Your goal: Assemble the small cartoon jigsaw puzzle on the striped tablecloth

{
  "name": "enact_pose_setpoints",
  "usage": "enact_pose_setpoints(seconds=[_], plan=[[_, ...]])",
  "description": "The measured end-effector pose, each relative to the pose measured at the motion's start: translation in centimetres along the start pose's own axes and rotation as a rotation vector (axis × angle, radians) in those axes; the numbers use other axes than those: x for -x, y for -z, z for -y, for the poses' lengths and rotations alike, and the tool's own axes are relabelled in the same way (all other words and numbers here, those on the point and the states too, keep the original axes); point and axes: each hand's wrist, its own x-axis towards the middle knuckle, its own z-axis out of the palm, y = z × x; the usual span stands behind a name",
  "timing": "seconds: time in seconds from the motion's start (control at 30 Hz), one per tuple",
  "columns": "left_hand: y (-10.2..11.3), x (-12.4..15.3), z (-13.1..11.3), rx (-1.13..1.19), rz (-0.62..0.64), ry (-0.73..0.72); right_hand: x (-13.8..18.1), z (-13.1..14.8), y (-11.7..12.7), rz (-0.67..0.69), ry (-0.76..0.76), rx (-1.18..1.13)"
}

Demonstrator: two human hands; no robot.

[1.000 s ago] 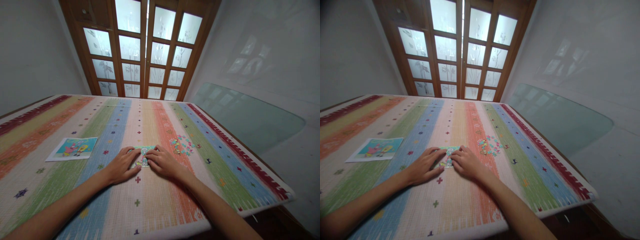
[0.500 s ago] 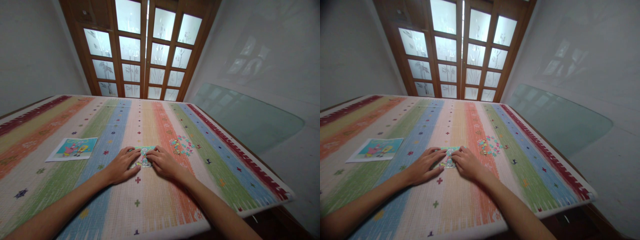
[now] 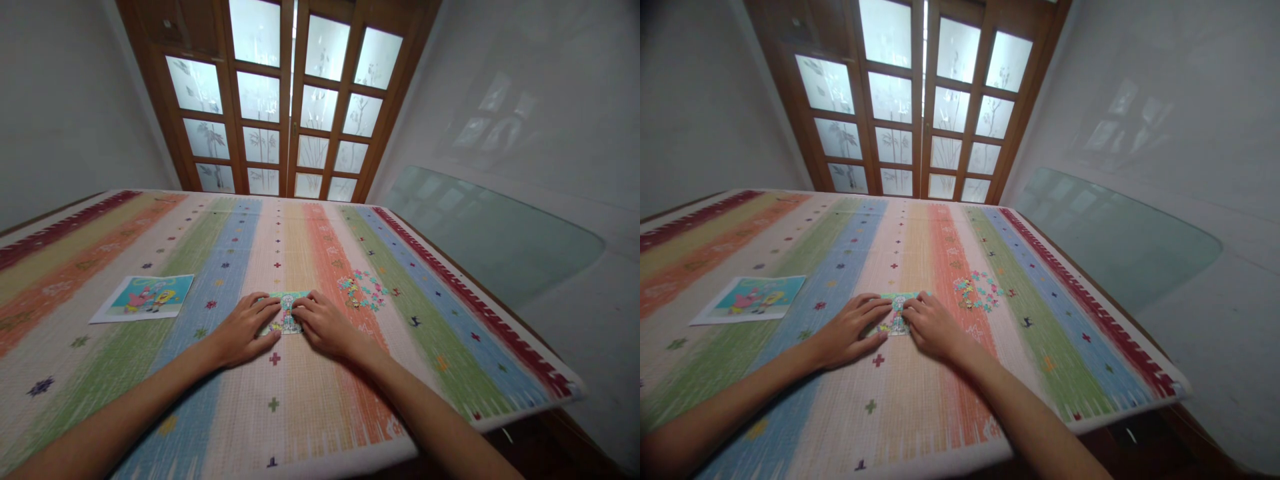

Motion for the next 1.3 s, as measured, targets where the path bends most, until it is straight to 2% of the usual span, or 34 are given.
enact_pose_setpoints(seconds=[0.13,0.23,0.27,0.37,0.43,0.6,0.8,1.13,1.3], plan=[[0.0,0.0,0.0,-0.011,0.015,0.005,0.1,-1.4,0.9,-0.033,-0.028,0.027],[0.1,0.0,0.0,-0.014,0.020,-0.007,0.9,-4.2,3.3,-0.151,-0.214,0.093],[0.1,0.0,0.0,-0.014,0.022,-0.009,1.5,-5.4,4.4,-0.153,-0.292,0.106],[0.3,-0.1,-0.1,-0.018,0.025,-0.016,3.7,-8.6,7.6,-0.094,-0.546,0.149],[0.3,-0.1,-0.2,-0.016,0.021,-0.023,5.5,-10.2,9.2,0.002,-0.688,0.161],[0.2,-0.1,-0.2,-0.003,0.010,-0.024,8.8,-12.2,10.9,0.168,-0.881,0.100],[0.4,-0.1,-0.3,0.023,0.016,-0.003,9.0,-12.2,10.4,0.319,-0.911,-0.070],[0.4,-0.1,-0.4,0.033,0.024,0.021,9.3,-13.0,9.7,0.343,-0.920,-0.223],[0.4,-0.2,-0.5,0.047,0.010,0.025,9.3,-13.0,9.4,0.277,-0.902,-0.321]])
